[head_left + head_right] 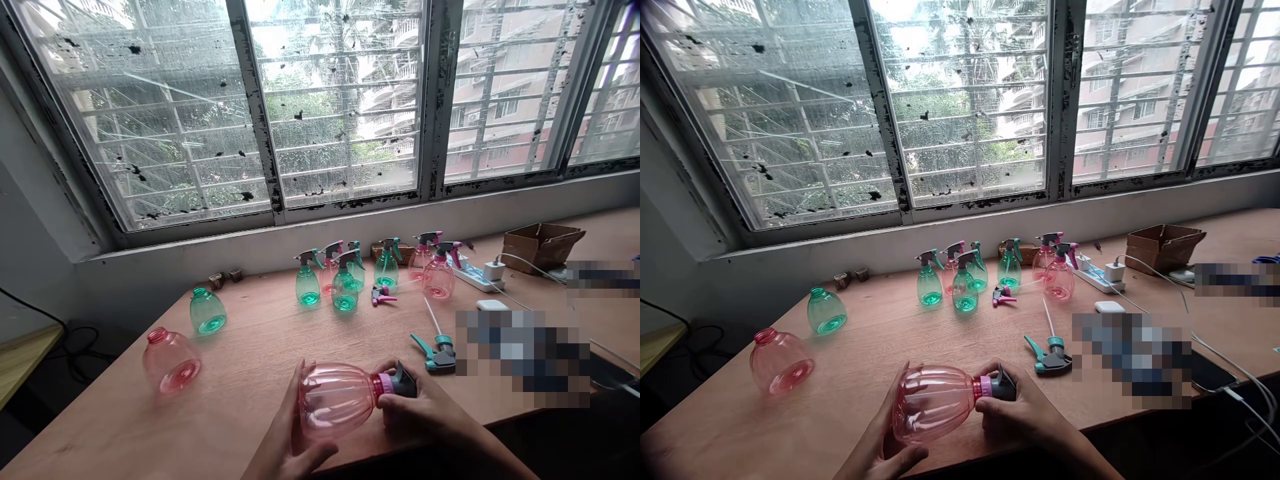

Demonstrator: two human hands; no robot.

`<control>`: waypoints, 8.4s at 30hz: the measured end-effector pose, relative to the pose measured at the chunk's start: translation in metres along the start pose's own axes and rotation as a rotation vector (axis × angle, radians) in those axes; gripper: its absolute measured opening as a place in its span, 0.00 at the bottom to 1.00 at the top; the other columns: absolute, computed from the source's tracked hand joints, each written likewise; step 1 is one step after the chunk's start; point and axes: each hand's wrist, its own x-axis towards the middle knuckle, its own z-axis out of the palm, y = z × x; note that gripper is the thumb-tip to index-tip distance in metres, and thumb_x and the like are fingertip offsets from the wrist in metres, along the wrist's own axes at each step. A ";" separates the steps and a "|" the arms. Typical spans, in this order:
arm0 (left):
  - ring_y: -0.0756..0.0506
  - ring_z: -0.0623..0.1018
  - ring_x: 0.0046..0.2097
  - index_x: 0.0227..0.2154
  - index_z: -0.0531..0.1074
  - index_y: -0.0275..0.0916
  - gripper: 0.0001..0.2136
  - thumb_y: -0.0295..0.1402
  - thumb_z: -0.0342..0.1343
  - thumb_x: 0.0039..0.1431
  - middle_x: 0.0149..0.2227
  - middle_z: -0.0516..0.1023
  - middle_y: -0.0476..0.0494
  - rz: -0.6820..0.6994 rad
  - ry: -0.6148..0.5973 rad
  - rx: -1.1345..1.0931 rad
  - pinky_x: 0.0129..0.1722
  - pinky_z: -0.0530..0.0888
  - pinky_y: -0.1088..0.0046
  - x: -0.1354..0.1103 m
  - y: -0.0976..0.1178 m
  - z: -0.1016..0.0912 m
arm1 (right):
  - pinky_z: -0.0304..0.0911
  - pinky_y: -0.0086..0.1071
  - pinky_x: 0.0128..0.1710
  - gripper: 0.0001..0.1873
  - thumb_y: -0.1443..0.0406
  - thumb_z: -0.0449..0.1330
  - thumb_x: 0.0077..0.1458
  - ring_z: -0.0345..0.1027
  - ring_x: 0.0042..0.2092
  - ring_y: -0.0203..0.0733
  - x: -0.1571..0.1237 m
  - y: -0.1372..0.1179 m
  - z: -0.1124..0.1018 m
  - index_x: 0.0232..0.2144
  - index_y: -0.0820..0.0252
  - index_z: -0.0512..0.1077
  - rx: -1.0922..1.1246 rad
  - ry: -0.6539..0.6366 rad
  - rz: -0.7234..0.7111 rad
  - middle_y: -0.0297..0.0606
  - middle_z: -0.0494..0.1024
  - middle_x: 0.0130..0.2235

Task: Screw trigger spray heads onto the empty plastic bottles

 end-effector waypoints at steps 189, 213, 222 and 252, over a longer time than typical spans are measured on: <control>0.35 0.60 0.68 0.69 0.39 0.53 0.43 0.45 0.61 0.59 0.71 0.53 0.41 -0.027 0.049 0.097 0.68 0.53 0.53 0.001 0.013 0.001 | 0.69 0.32 0.31 0.21 0.54 0.70 0.51 0.76 0.29 0.41 0.000 -0.001 0.002 0.39 0.61 0.71 -0.007 0.028 -0.038 0.35 0.81 0.30; 0.33 0.53 0.70 0.70 0.42 0.49 0.41 0.48 0.59 0.60 0.73 0.46 0.42 -0.050 -0.002 0.018 0.68 0.54 0.53 -0.001 0.022 0.001 | 0.69 0.31 0.31 0.20 0.55 0.70 0.52 0.75 0.29 0.39 0.000 0.000 0.000 0.40 0.62 0.71 0.025 0.028 -0.012 0.36 0.81 0.30; 0.36 0.50 0.71 0.70 0.36 0.52 0.45 0.43 0.62 0.59 0.73 0.46 0.46 -0.018 0.012 0.143 0.70 0.46 0.54 -0.002 0.022 0.001 | 0.69 0.31 0.31 0.20 0.55 0.70 0.52 0.75 0.29 0.38 0.000 0.001 -0.001 0.40 0.62 0.71 0.040 0.017 -0.022 0.35 0.80 0.30; 0.35 0.52 0.71 0.70 0.36 0.50 0.45 0.43 0.61 0.59 0.72 0.48 0.42 0.009 -0.020 0.115 0.69 0.50 0.54 0.000 0.008 -0.004 | 0.70 0.33 0.31 0.22 0.55 0.71 0.51 0.76 0.29 0.40 0.001 0.004 -0.001 0.40 0.62 0.70 0.033 0.038 -0.017 0.36 0.81 0.30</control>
